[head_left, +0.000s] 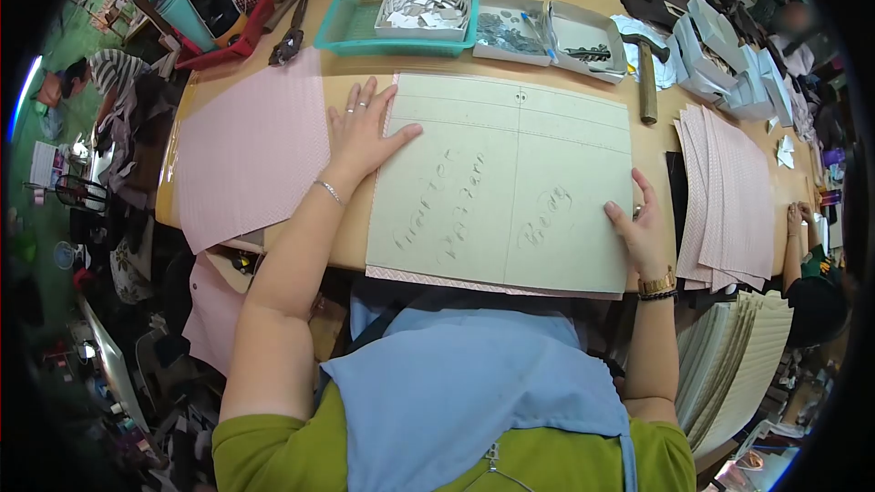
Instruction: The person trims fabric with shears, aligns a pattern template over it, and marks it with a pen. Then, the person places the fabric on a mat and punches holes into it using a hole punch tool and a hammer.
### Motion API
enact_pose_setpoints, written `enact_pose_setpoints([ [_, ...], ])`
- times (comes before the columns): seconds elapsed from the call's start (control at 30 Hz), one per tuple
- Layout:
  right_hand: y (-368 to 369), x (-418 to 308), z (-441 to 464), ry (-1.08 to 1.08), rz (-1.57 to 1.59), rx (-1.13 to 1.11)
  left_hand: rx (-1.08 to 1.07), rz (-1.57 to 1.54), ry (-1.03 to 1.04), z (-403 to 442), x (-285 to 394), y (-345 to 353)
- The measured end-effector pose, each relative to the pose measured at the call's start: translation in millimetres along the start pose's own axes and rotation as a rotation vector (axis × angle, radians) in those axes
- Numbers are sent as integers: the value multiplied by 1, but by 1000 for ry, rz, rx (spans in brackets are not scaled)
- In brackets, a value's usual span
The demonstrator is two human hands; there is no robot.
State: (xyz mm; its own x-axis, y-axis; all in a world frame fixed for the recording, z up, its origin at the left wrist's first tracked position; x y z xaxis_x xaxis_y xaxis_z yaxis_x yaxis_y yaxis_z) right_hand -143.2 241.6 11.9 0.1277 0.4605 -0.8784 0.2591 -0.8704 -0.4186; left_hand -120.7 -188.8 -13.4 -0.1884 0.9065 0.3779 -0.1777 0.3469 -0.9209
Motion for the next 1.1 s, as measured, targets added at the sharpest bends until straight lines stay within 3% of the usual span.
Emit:
enact_pose_setpoints([
  [0.07,-11,-9,5,64,-283,28,-1,14,5,0,4,-1],
  [0.17,-23,-13,27,-329,-599,246,12,27,7,-2,6,-2],
  [0.2,-22,-11,40,-407,-479,279,11,26,6,-2,6,-1],
  [0.3,-23,-21,67,-570,-740,329,12,10,8,0,6,0],
  [0.47,-13,8,98,-611,-703,286,5,-21,-5,-1,5,0],
  [1.1,-13,5,94,-584,-701,322,-4,-81,9,-1,5,-1],
])
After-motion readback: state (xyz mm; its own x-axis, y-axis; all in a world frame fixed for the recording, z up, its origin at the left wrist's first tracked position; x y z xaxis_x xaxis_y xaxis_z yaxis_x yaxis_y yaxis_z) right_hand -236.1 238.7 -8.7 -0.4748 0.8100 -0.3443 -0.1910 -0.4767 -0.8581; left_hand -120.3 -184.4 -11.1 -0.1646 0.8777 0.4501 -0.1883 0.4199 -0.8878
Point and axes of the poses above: each hand's wrist, its own z-axis towards the middle knuckle, its own y-axis out of the palm, x = y × z, the point moved 3 cm from there along z, towards the middle knuckle, and after that the axes turned 10 degrees about -z, right-handed, at the moved point
